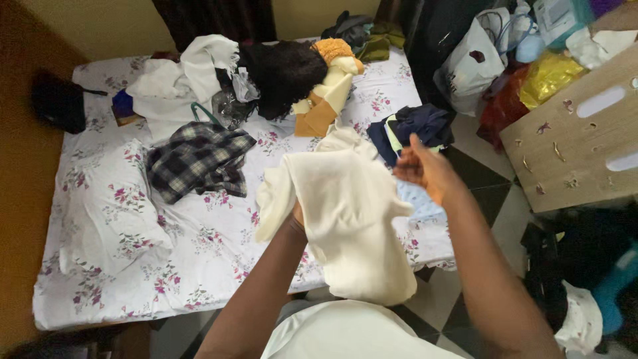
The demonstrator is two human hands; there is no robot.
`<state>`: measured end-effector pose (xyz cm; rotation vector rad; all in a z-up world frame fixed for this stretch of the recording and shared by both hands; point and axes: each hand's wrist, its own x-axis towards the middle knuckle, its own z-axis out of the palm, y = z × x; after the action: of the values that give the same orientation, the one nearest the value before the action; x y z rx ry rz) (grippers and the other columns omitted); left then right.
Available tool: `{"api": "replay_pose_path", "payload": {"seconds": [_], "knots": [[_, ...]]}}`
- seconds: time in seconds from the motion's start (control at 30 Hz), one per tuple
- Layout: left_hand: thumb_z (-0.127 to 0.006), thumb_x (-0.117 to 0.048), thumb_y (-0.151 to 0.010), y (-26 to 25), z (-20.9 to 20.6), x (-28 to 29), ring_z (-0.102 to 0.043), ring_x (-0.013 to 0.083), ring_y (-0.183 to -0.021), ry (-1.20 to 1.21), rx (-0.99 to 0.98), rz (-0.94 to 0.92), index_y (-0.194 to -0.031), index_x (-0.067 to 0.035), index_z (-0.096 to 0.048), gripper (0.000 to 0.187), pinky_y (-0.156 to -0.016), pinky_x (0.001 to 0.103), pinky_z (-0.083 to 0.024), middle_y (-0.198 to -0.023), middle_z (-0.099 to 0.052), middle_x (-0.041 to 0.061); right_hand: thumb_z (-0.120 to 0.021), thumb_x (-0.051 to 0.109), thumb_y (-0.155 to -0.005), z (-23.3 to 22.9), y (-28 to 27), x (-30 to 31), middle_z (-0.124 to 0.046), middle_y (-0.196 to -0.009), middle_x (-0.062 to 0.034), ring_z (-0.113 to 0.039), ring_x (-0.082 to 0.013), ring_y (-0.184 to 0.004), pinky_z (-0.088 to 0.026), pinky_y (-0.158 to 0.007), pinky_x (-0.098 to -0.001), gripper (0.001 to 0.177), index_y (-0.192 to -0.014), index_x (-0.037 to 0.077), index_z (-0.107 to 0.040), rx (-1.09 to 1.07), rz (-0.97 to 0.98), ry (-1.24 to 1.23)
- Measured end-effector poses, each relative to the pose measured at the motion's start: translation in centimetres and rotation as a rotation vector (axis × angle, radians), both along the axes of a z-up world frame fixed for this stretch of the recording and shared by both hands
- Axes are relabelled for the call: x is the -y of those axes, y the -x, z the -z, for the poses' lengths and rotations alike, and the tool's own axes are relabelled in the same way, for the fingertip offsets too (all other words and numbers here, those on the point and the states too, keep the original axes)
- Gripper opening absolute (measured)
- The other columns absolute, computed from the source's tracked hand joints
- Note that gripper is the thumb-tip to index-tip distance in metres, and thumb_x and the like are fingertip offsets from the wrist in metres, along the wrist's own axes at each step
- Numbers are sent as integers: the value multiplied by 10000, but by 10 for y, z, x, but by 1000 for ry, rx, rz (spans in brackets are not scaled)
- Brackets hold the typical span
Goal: The person picks up clothing items from a cluttered bed and floor, then folds them by hand one by one on the bed surface.
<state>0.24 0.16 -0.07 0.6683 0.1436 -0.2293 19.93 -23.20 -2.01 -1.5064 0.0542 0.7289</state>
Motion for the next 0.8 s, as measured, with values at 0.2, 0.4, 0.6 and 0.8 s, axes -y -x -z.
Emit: {"api": "replay_pose_path", "payload": {"seconds": [0.2, 0.4, 0.6, 0.8], "knots": [[-666, -383, -992, 1, 1, -6, -652, 226, -1118, 37, -36, -86, -1355, 9, -561, 544, -990, 396, -517, -1243, -675, 141, -404, 856, -741, 16, 91, -3, -708, -1229, -101, -631, -286, -1153, -460, -1004, -482, 973, -1401, 160, -564, -446, -233, -185], [-669, -438, -943, -17, -7, -34, -667, 233, -1122, -10, -76, -166, -1376, 12, -551, 635, -988, 403, -525, -1253, -686, 148, -546, 798, -820, -7, 75, -30, -631, -1414, -123, -592, -246, -1310, -432, -1114, -434, 1028, -1439, -22, -514, -361, -257, -708], [-672, -492, -895, -15, -6, -91, -682, 240, -1126, -116, -123, -275, -1398, 15, -541, 726, -987, 410, -532, -1262, -698, 155, -701, 310, -934, -27, 45, -47, -701, -1276, -99, -666, -211, -1161, -509, -1012, -396, 538, -1355, -8, -595, -86, -265, -345], [-847, -90, -729, -22, 1, -114, -676, 216, -1008, -808, 118, -112, -1581, -89, -212, 1063, -876, 333, -556, -1115, -684, 169, -695, 31, -897, -40, 23, -54, -717, -1168, -130, -709, -226, -1031, -571, -925, -390, 392, -1276, -38, -626, 67, -306, -391]]}}
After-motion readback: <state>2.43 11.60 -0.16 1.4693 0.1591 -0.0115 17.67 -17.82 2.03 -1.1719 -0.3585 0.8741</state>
